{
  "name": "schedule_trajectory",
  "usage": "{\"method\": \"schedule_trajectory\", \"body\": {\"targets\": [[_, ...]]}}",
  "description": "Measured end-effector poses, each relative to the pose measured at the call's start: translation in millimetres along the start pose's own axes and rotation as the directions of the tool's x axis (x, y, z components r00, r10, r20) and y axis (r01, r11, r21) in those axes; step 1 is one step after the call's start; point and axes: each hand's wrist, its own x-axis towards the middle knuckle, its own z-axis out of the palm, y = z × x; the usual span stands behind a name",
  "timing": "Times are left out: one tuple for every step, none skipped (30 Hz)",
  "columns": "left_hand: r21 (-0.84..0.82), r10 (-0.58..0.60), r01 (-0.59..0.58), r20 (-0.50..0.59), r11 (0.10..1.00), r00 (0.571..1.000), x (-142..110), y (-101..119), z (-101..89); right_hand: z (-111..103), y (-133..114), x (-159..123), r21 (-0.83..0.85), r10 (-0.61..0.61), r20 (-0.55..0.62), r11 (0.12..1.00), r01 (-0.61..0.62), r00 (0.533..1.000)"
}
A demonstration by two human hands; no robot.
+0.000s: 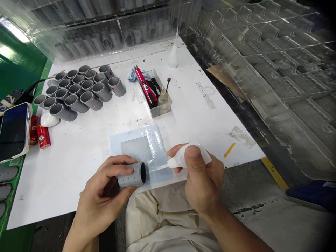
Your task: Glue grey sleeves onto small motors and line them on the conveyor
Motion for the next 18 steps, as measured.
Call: {"method": "schedule_trajectory", "body": {"targets": [[0.003, 0.000, 0.000, 0.000, 1.000, 1.000, -0.1, -0.3, -0.3, 0.0, -0.1, 0.0, 0.000, 0.002, -0.001, 1.000, -0.002, 1.000], [0.004, -0.001, 0.001, 0.001, 1.000, 1.000, -0.2, -0.5, -0.6, 0.1, -0.4, 0.0, 0.000, 0.002, -0.003, 1.000, -0.002, 1.000], [0.003, 0.000, 0.000, 0.002, 1.000, 1.000, -0.3, -0.8, -0.7, 0.2, -0.6, -0.1, -0.001, 0.001, -0.005, 1.000, -0.001, 1.000], [0.001, 0.002, -0.002, 0.002, 1.000, 1.000, -0.4, -1.1, -0.7, 0.3, -1.0, -0.1, -0.004, 0.001, -0.007, 1.000, -0.001, 1.000], [-0.001, 0.003, -0.003, 0.004, 1.000, 1.000, -0.5, -1.2, -0.7, 0.6, -1.3, -0.1, -0.007, 0.002, -0.009, 1.000, -0.002, 1.000], [-0.002, 0.005, -0.005, 0.006, 1.000, 1.000, -0.5, -1.3, -0.6, 0.9, -1.6, -0.1, -0.009, 0.004, -0.011, 1.000, -0.004, 1.000], [-0.003, 0.006, -0.006, 0.008, 1.000, 1.000, -0.5, -1.2, -0.6, 1.4, -1.9, 0.0, -0.011, 0.006, -0.016, 1.000, -0.006, 1.000], [-0.004, 0.008, -0.008, 0.009, 1.000, 1.000, -0.4, -1.0, -0.5, 1.8, -2.2, 0.2, -0.012, 0.011, -0.021, 1.000, -0.011, 1.000], [-0.006, 0.010, -0.010, 0.009, 1.000, 1.000, -0.2, -0.7, -0.5, 2.4, -2.6, 0.5, -0.012, 0.015, -0.027, 1.000, -0.015, 1.000], [-0.008, 0.010, -0.010, 0.011, 1.000, 1.000, 0.1, -0.4, -0.4, 2.9, -3.1, 0.7, -0.013, 0.018, -0.034, 1.000, -0.019, 0.999], [-0.009, 0.011, -0.011, 0.012, 1.000, 1.000, 0.5, -0.1, -0.4, 3.3, -3.6, 1.0, -0.014, 0.021, -0.039, 1.000, -0.021, 0.999], [-0.008, 0.013, -0.013, 0.011, 1.000, 1.000, 0.8, 0.1, -0.4, 3.7, -4.2, 1.1, -0.016, 0.022, -0.043, 1.000, -0.023, 0.999], [-0.006, 0.014, -0.014, 0.010, 1.000, 1.000, 1.1, 0.3, -0.5, 4.0, -4.6, 1.2, -0.018, 0.022, -0.047, 1.000, -0.023, 0.999], [-0.004, 0.018, -0.018, 0.010, 1.000, 1.000, 1.4, 0.3, -0.5, 4.1, -4.9, 1.2, -0.021, 0.021, -0.051, 1.000, -0.022, 0.998], [-0.003, 0.022, -0.022, 0.010, 1.000, 1.000, 1.6, 0.3, -0.6, 4.2, -5.0, 1.2, -0.024, 0.019, -0.055, 1.000, -0.020, 0.998], [-0.002, 0.024, -0.024, 0.011, 1.000, 1.000, 1.6, 0.3, -0.6, 4.2, -4.8, 1.0, -0.027, 0.018, -0.059, 0.999, -0.019, 0.998], [-0.003, 0.025, -0.025, 0.013, 1.000, 1.000, 1.6, 0.2, -0.6, 4.1, -4.3, 0.9, -0.026, 0.019, -0.062, 0.999, -0.020, 0.998], [-0.003, 0.025, -0.025, 0.016, 1.000, 1.000, 1.4, 0.2, -0.5, 3.9, -3.6, 0.7, -0.018, 0.019, -0.066, 1.000, -0.020, 0.998]]}}
